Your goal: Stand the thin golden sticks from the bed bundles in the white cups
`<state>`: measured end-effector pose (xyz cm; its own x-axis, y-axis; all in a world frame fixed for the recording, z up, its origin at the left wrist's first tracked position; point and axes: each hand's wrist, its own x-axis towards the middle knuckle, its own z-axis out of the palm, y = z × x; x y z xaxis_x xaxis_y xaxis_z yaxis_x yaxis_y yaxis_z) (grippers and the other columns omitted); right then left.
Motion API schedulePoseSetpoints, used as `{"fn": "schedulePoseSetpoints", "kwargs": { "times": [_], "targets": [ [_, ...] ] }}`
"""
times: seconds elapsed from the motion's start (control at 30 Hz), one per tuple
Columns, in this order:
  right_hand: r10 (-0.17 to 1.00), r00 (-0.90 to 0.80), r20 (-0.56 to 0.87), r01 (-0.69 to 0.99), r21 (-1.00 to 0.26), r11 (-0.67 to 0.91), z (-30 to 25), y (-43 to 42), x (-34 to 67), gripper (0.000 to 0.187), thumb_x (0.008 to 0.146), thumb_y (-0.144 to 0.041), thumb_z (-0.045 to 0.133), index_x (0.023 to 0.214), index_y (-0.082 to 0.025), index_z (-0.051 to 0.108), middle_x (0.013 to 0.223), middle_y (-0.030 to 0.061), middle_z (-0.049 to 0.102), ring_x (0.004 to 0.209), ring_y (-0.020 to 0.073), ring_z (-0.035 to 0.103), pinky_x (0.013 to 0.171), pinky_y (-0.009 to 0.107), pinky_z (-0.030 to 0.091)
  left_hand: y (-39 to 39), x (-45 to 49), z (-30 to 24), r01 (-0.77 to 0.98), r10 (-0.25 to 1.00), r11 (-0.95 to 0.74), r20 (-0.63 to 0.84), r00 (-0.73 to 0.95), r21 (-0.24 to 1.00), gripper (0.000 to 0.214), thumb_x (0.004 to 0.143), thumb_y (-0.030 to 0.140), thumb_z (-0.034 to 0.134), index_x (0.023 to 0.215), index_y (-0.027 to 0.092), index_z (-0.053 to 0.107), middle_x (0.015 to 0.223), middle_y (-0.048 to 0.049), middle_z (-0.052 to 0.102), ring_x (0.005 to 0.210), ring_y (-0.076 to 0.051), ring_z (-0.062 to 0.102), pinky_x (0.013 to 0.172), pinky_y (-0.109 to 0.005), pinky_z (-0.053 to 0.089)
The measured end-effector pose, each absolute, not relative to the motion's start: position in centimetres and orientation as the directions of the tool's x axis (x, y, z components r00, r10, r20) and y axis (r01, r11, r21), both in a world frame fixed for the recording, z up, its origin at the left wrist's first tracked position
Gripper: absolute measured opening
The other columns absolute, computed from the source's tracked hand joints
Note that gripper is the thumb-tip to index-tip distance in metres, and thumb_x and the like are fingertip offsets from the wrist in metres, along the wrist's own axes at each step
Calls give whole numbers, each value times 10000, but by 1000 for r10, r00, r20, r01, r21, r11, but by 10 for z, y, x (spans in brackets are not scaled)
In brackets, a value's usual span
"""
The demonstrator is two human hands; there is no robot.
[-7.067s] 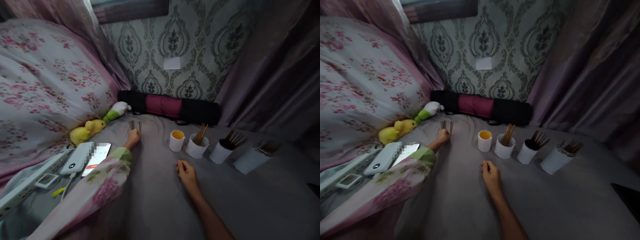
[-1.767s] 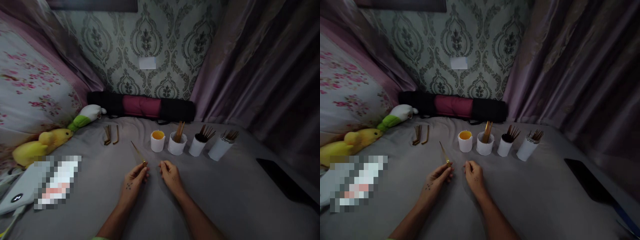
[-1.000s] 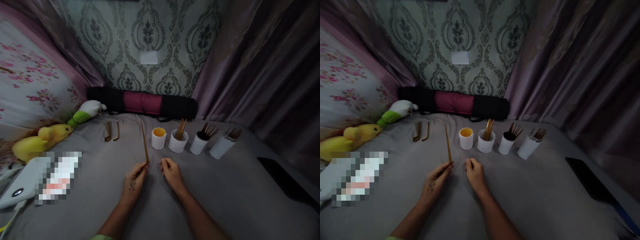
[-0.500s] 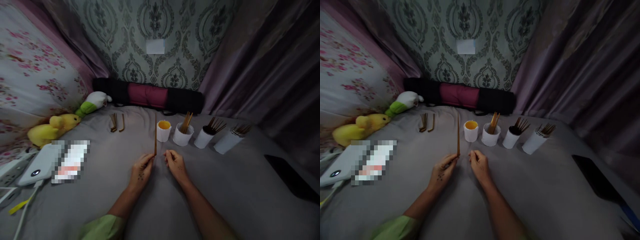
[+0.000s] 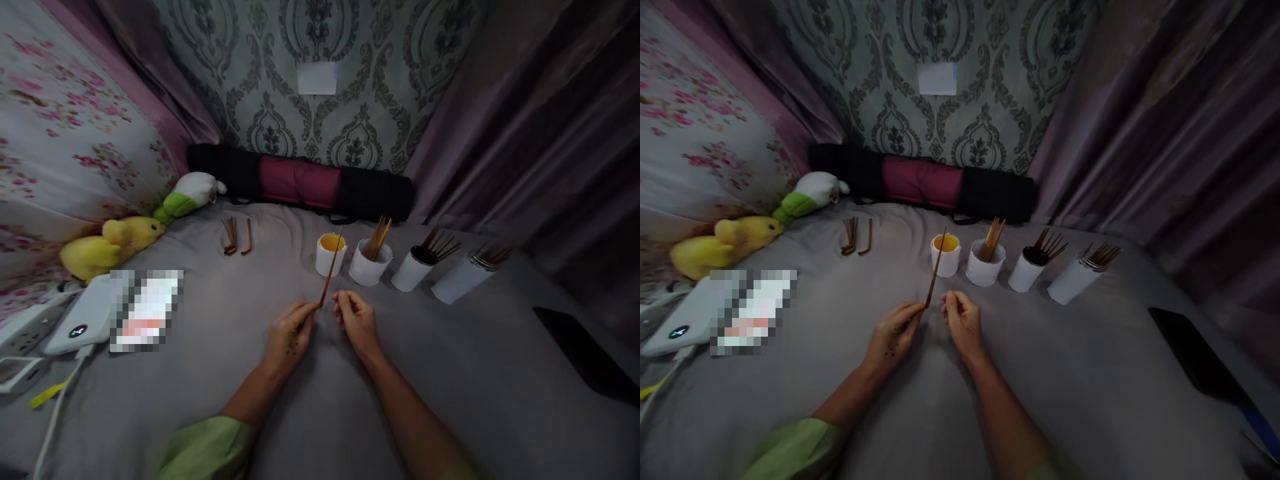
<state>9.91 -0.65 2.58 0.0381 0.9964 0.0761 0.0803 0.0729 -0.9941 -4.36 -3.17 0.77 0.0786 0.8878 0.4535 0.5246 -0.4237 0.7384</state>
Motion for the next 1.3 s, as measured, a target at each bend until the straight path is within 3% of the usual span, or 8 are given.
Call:
{"fn": "schedulePoseSetpoints", "kwargs": {
  "times": [0.8, 1.1, 1.3],
  "targets": [
    [1000, -3, 10, -123, -992, 9, 22, -5, 101, 349, 788, -464, 446, 865, -149, 575, 617, -15, 491, 445, 58, 423, 356, 167, 308, -33, -43, 4, 595, 883, -438, 447, 144, 674, 277, 829, 171, 398, 1024, 179, 595, 933, -83, 603, 881, -158, 548, 792, -292, 437],
    [999, 19, -34, -51, -998, -33, 22, -4, 99, 350, 702, -442, 564, 868, -134, 571, 573, -26, 508, 425, 60, 428, 351, 171, 312, -33, -44, 4, 591, 871, -459, 466, 154, 664, 268, 823, 161, 402, 1015, 173, 588, 920, -80, 599, 870, -151, 543, 786, -284, 435],
    [1000, 1, -29, -42, -999, -29, 18, -3, 99, 333, 724, -430, 546, 874, -134, 561, 576, -28, 499, 412, 52, 412, 339, 161, 302, -33, -42, 4, 573, 874, -456, 463, 146, 681, 249, 824, 165, 406, 993, 173, 589, 916, -80, 598, 862, -151, 545, 778, -285, 436]
  ]
}}
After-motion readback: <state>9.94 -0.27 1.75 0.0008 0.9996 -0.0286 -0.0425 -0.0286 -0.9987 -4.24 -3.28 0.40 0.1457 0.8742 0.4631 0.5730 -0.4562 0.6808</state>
